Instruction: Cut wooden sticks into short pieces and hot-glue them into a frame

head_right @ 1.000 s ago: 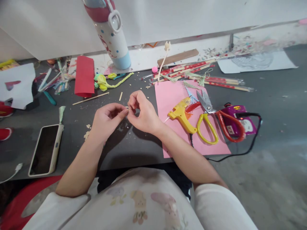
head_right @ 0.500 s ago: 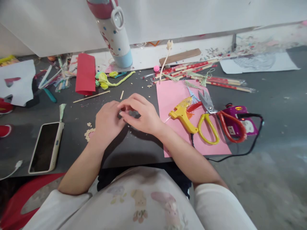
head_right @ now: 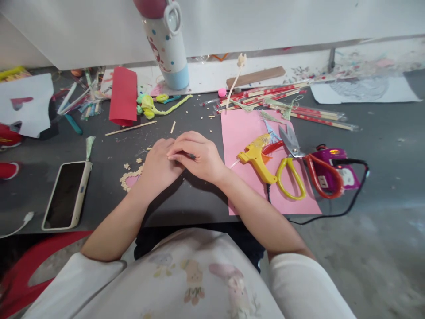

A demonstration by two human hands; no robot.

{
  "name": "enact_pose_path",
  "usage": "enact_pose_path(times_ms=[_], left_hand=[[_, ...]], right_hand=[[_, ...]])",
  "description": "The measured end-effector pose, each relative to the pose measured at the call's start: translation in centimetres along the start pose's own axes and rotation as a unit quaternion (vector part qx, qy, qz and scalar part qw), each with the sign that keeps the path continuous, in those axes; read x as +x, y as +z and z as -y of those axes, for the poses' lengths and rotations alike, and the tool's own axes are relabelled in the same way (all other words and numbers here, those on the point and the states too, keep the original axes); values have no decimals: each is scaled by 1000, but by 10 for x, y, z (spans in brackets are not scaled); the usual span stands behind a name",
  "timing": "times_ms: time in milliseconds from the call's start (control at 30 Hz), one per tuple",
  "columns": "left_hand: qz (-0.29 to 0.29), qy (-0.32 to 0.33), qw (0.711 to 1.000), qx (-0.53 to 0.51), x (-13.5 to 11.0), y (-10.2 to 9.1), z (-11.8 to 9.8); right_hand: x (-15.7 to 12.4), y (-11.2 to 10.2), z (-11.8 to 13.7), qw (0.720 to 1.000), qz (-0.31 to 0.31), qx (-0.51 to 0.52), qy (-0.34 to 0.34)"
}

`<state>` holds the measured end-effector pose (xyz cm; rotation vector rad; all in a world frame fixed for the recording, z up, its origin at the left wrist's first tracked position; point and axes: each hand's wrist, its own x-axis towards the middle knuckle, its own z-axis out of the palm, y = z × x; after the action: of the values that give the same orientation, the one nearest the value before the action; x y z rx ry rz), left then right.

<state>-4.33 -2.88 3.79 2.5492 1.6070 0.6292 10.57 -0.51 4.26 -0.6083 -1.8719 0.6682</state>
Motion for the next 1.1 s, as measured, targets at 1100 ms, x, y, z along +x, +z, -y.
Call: enact_pose_path(times_ms=[1100], left_hand=[[65, -99, 991, 57, 4, -11, -3]], right_hand=[[10, -33, -44, 929, -273, -14, 248]])
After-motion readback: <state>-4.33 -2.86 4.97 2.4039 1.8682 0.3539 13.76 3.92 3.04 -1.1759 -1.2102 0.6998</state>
